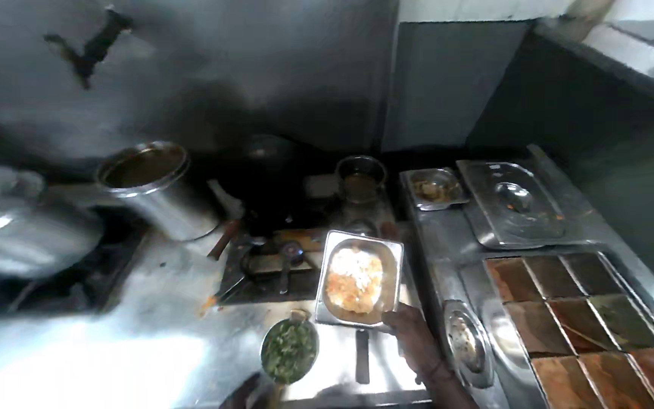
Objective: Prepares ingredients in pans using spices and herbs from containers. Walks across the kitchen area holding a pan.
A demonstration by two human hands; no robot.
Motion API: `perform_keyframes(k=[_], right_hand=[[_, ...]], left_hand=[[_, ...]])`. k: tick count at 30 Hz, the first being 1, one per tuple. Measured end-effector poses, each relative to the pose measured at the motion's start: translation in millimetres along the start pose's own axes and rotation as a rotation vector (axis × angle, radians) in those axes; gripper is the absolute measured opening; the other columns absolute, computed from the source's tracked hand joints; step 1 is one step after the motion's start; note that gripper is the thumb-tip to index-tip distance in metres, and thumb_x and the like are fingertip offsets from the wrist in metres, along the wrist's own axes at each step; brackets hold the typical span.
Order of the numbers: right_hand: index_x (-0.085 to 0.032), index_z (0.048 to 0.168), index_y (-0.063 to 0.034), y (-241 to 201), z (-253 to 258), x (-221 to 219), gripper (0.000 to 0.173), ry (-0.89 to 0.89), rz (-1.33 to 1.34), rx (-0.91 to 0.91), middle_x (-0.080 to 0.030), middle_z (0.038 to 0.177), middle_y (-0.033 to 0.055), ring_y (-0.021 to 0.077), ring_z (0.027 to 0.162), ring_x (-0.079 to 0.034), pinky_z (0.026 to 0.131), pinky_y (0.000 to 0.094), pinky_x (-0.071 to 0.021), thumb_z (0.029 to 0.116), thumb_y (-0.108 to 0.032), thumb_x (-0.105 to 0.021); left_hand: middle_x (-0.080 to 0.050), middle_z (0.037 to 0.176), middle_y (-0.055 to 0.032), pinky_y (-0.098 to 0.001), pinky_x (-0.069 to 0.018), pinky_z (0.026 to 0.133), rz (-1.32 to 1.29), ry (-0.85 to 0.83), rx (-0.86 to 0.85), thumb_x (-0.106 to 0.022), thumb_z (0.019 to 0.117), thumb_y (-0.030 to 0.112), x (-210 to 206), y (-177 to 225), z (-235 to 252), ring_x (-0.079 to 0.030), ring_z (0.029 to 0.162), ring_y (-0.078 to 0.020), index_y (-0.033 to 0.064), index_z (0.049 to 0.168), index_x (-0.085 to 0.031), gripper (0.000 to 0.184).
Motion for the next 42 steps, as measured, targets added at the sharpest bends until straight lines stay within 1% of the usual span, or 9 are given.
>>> perform_keyframes(k=[6, 8, 14, 17, 20, 26, 30, 35, 42], right_hand=[[-0.067, 0.085, -0.0063, 14, -41, -79, 0.007, -0.283, -0.208, -0.029, -0.064, 0.074, -0.0010, 0.0093, 0.068, -0.061, 0.066, 0.0310, -0.0546, 0.0896, -0.012, -0.067], [-0.070, 0.090, -0.0054, 25, -55, -99, 0.007, -0.372, -0.254, -0.061, -0.066, 0.077, -0.0004, 0.0088, 0.068, -0.062, 0.063, 0.0306, -0.0535, 0.0893, -0.013, -0.068], [-0.068, 0.108, -0.0015, 46, -69, -129, 0.025, -0.664, -0.482, -0.086, -0.069, 0.095, 0.0082, 0.0167, 0.085, -0.069, 0.081, 0.0383, -0.0603, 0.0988, -0.025, -0.066], [-0.067, 0.126, -0.0039, 34, -64, -130, 0.036, -0.540, -0.681, 0.088, -0.071, 0.116, 0.0118, 0.0204, 0.102, -0.071, 0.091, 0.0402, -0.0595, 0.0997, -0.029, -0.065], [-0.069, 0.123, -0.0052, 6, -60, -135, 0.031, -0.408, -0.744, 0.292, -0.071, 0.119, 0.0107, 0.0196, 0.101, -0.072, 0.088, 0.0405, -0.0610, 0.0986, -0.023, -0.065], [-0.074, 0.115, -0.0083, -12, -63, -174, 0.023, -0.526, -0.804, 0.615, -0.072, 0.115, 0.0055, 0.0134, 0.100, -0.071, 0.089, 0.0349, -0.0625, 0.0964, -0.017, -0.065], [-0.075, 0.121, -0.0119, -11, -86, -223, 0.027, -0.750, -0.947, 0.787, -0.070, 0.127, 0.0065, 0.0194, 0.120, -0.065, 0.103, 0.0397, -0.0543, 0.0999, -0.020, -0.061], [-0.076, 0.115, -0.0102, 1, -92, -269, 0.024, -0.886, -1.016, 0.965, -0.069, 0.123, 0.0074, 0.0231, 0.120, -0.063, 0.101, 0.0392, -0.0547, 0.0933, -0.016, -0.069], [-0.075, 0.105, -0.0114, 18, -93, -268, 0.024, -1.105, -1.317, 0.862, -0.069, 0.116, 0.0091, 0.0302, 0.115, -0.062, 0.098, 0.0480, -0.0514, 0.0924, -0.031, -0.070]], left_hand=[[-0.065, 0.128, -0.0120, -0.0399, -0.0585, 0.095, -0.672, 0.077, -0.280, -0.067, 0.0924, 0.024, 39, 25, -9, -0.066, 0.113, -0.0209, -0.0024, 0.134, -0.058, 0.050], [-0.070, 0.105, -0.0025, -0.0312, -0.0593, 0.083, -0.745, 0.108, -0.255, -0.067, 0.0910, 0.020, 35, 17, -13, -0.068, 0.092, -0.0107, -0.0009, 0.124, -0.061, 0.039], [-0.074, 0.092, -0.0021, -0.0338, -0.0619, 0.078, -1.099, 0.185, -0.096, -0.055, 0.0919, -0.005, 20, -30, -31, -0.072, 0.083, -0.0129, 0.0034, 0.107, -0.065, 0.020], [-0.071, 0.109, -0.0112, -0.0360, -0.0604, 0.082, -1.091, 0.279, -0.096, -0.064, 0.0854, 0.000, 26, -44, -36, -0.070, 0.095, -0.0185, -0.0025, 0.105, -0.068, 0.021], [-0.064, 0.130, -0.0149, -0.0346, -0.0585, 0.089, -1.038, 0.314, -0.103, -0.067, 0.0838, 0.002, 37, -47, -37, -0.066, 0.108, -0.0189, -0.0014, 0.101, -0.069, 0.017], [-0.069, 0.118, -0.0118, -0.0315, -0.0579, 0.083, -1.090, 0.322, -0.122, -0.065, 0.0865, 0.001, 50, -41, -34, -0.068, 0.095, -0.0153, -0.0016, 0.105, -0.070, 0.020], [-0.068, 0.121, -0.0121, -0.0326, -0.0582, 0.087, -1.110, 0.281, -0.131, -0.063, 0.0872, 0.000, 54, -34, -36, -0.068, 0.099, -0.0160, -0.0020, 0.112, -0.069, 0.025], [-0.069, 0.119, -0.0111, -0.0339, -0.0573, 0.089, -1.102, 0.161, -0.196, -0.064, 0.0894, 0.001, 56, -23, -40, -0.068, 0.100, -0.0164, 0.0008, 0.100, -0.073, 0.014], [-0.070, 0.111, -0.0065, -0.0320, -0.0560, 0.087, -1.074, 0.129, -0.236, -0.067, 0.0894, 0.005, 52, -16, -44, -0.066, 0.096, -0.0131, 0.0043, 0.100, -0.074, 0.013]])
Point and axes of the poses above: each hand's wrist, its own z-axis towards the middle knuckle, its own x-axis out of the back of the hand, y = z × x, the point moved 5 cm from there along z, towards the middle knuckle
